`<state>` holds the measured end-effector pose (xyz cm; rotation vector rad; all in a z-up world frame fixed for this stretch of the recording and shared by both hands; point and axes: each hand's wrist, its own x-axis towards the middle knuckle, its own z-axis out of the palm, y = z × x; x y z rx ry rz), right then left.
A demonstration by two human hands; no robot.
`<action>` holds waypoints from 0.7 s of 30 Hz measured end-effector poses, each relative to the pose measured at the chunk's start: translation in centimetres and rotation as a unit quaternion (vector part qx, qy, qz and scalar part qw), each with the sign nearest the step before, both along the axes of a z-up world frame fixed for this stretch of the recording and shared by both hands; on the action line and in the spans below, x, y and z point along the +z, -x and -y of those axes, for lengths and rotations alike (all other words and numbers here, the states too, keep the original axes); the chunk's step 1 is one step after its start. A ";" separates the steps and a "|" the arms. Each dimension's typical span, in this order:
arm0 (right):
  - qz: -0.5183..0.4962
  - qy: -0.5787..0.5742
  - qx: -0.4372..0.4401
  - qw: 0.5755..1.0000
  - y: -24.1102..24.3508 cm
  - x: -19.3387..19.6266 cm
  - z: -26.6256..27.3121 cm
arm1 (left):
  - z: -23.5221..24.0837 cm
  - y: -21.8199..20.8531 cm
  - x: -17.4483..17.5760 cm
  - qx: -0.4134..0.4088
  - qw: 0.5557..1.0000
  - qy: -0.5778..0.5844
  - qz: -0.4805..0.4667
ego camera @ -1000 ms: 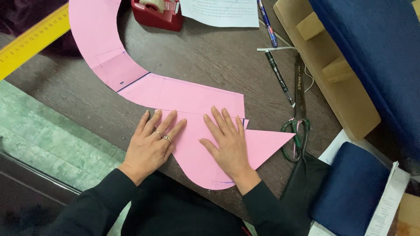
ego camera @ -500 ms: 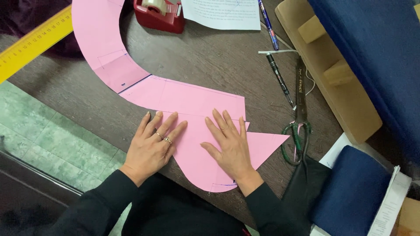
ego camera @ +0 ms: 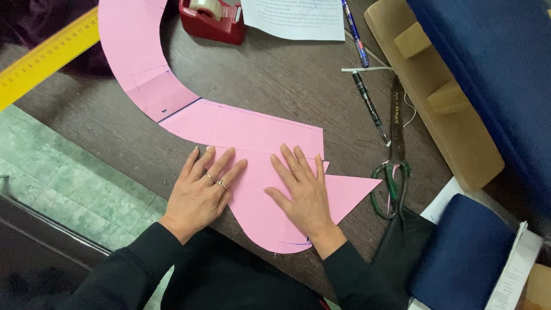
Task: The person aligns and folds a pink paper pattern on a table, then uses a pen to mark a line. They proceed to cut the paper along the marked line using scissors and finally apply a piece of tape to the pattern.
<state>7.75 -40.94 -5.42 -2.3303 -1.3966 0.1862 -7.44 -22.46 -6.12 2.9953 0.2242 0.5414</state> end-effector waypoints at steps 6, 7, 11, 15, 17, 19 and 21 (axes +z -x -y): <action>0.004 -0.003 -0.002 1.000 0.1 0.0 0.0 | 0.2 -0.2 0.4 0.005 1.000 0.019 -0.004; 0.004 -0.003 -0.002 1.000 0.1 0.0 0.1 | 0.5 -0.3 1.6 0.004 1.000 0.019 -0.004; 0.016 -0.003 0.007 1.000 0.0 0.2 0.2 | 2.4 -1.5 9.5 -0.021 0.973 0.231 -0.016; 0.015 -0.003 0.022 1.000 0.1 0.7 0.2 | 4.7 -2.0 17.2 -0.069 0.926 0.371 0.016; 0.018 -0.005 0.008 1.000 0.1 0.0 0.0 | 6.3 -1.9 19.2 -0.073 0.928 0.366 0.018; 0.017 -0.006 -0.006 1.000 0.2 -0.3 0.1 | 8.0 -2.2 21.9 -0.076 0.929 0.362 0.017; 0.022 -0.004 -0.008 1.000 0.2 -0.3 0.0 | 9.4 -2.6 25.3 -0.081 0.930 0.357 0.017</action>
